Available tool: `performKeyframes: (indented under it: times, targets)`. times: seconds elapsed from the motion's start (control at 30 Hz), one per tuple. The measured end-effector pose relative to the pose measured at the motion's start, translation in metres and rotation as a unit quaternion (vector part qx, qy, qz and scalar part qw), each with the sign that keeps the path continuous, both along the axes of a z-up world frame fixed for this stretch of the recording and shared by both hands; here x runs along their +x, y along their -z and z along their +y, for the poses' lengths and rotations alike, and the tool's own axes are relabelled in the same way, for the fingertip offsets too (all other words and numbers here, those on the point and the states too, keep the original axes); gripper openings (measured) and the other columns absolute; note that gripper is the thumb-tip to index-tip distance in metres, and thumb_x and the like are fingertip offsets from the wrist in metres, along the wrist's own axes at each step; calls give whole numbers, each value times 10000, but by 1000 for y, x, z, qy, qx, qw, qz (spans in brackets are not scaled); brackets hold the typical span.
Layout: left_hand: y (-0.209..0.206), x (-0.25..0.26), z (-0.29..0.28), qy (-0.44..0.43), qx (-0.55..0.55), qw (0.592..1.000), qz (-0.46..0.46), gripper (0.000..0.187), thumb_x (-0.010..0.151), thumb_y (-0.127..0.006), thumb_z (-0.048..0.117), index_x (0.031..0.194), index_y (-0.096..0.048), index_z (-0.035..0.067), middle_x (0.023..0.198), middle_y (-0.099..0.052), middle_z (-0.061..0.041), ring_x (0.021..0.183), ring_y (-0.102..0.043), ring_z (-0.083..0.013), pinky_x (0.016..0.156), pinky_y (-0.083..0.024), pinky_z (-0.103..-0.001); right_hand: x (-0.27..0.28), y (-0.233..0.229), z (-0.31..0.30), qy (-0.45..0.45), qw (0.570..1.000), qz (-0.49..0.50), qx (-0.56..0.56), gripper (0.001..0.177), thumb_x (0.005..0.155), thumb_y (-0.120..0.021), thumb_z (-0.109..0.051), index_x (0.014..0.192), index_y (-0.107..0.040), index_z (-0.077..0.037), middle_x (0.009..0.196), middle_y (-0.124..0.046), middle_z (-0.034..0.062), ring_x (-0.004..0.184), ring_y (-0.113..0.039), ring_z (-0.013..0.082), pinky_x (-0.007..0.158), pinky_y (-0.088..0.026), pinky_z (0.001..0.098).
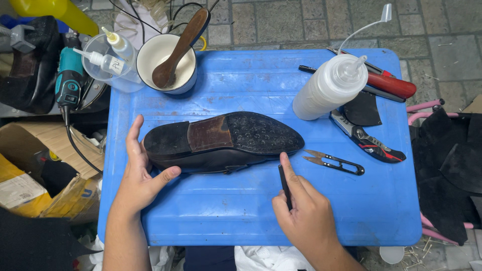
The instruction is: The person applies glue to the sole of a black shoe, spreads it with a small tool, and uses a utility knife to trim and smooth the sole edges. The shoe is turned and repositioned multiple times to access different areas.
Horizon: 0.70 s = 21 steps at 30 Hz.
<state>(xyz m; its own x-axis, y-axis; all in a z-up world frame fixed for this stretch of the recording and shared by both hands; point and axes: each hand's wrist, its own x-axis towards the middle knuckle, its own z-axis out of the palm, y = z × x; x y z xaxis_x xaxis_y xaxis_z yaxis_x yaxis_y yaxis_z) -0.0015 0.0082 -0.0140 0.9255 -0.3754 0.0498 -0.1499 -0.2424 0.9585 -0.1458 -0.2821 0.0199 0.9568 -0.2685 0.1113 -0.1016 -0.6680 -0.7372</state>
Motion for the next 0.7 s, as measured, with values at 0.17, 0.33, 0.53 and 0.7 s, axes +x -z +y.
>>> performKeyframes:
  times: [0.17,0.33,0.53,0.7]
  targets:
    - [0,0,0,0,2,1000,-7,1254,768,-861,275,1665,-12,58,1427,-566,-199,1343,-564,-286,1144,-422,-420,-4,8,-5,21,1000,6,-7,766,751,-666,24,1490,-509,-96,640,-558,75,496,-551,119,499,-487,300]
    - [2,0,0,-3,-44,999,4,1237,805,-832,247,1662,42,68,1398,-578,-202,1313,-576,-281,1136,-425,-409,-12,22,-26,62,987,15,146,569,840,-624,28,1406,-606,-32,750,-598,52,594,-493,91,540,-424,225]
    - [1,4,12,-51,-141,987,54,1109,915,-721,299,1668,63,79,1442,-552,-252,1350,-541,-291,1175,-366,-400,-3,31,-86,45,920,-44,388,218,965,-470,-3,1096,-636,50,930,-631,98,876,-570,133,794,-460,250]
    - [6,7,10,-77,-116,990,20,1055,968,-690,391,1675,15,49,1489,-527,-269,1391,-523,-284,1200,-341,-383,8,8,-103,-69,906,-123,400,186,927,-443,23,1040,-592,28,987,-631,132,962,-613,185,968,-524,307]
